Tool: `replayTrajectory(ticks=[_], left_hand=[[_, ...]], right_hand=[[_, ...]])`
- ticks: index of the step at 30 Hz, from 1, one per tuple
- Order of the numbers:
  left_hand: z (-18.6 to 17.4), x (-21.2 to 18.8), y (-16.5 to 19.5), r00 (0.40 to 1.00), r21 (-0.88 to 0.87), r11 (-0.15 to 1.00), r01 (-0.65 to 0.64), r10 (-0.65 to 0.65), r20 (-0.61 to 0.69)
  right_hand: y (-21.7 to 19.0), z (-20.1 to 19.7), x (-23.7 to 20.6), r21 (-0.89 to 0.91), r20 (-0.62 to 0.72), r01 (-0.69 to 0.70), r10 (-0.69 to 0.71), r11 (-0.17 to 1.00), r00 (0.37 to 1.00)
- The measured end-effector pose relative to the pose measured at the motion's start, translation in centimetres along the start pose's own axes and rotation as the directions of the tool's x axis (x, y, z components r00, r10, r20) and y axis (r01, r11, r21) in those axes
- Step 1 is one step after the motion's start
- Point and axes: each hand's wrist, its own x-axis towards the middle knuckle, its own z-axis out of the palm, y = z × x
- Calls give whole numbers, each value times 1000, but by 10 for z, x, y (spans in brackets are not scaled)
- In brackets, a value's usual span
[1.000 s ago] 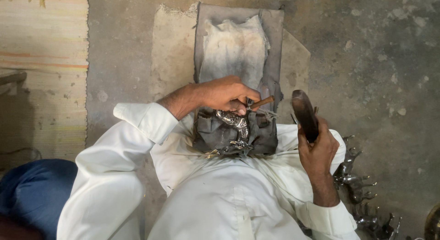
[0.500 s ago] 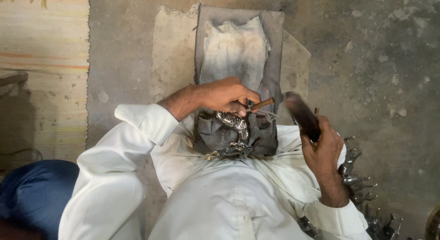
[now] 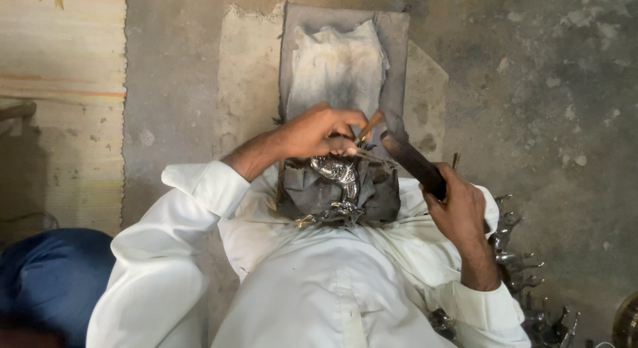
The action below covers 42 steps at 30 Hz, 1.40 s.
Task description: The person sits cross-legged on the floor with a leather cushion on their lap, holding a silver cast animal figurine against it. They use a wooden mallet and a small punch to hammer and shape the figurine's body and legs, repositioning the piece and a cord tie as they work, with finished figurines lying on the floor beside them.
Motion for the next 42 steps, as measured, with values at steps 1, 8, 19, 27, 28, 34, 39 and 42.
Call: replayTrajectory(ticks=[1,8,19,27,28,34,39,42], left_hand=[[1,-3,1,999,-64,997,35,-36,-15],[3,3,6,996,12,999,-41,40,79],[4,24,11,938,155,972,-177,119,326],[8,24,11,933,167,970,-179,113,342],[8,25,10,931,163,968,-192,127,341],[7,26,9,925,207,960,-189,104,364],[9,26,9,924,132,970,-204,146,353],[9,26,8,915,208,966,-154,60,400]], right_hand=[[2,5,-2,39,85,-107,103,994,991],[16,57,-15,523,171,-169,91,835,981],[0,66,-43,521,3,-158,184,839,983],[-12,55,-56,351,-423,51,110,935,900],[-11,52,-56,364,-426,37,131,931,895],[-9,44,-58,336,-382,-1,138,942,914],[-6,42,-60,452,-339,9,163,892,927],[-3,41,-61,265,-335,10,82,964,939]])
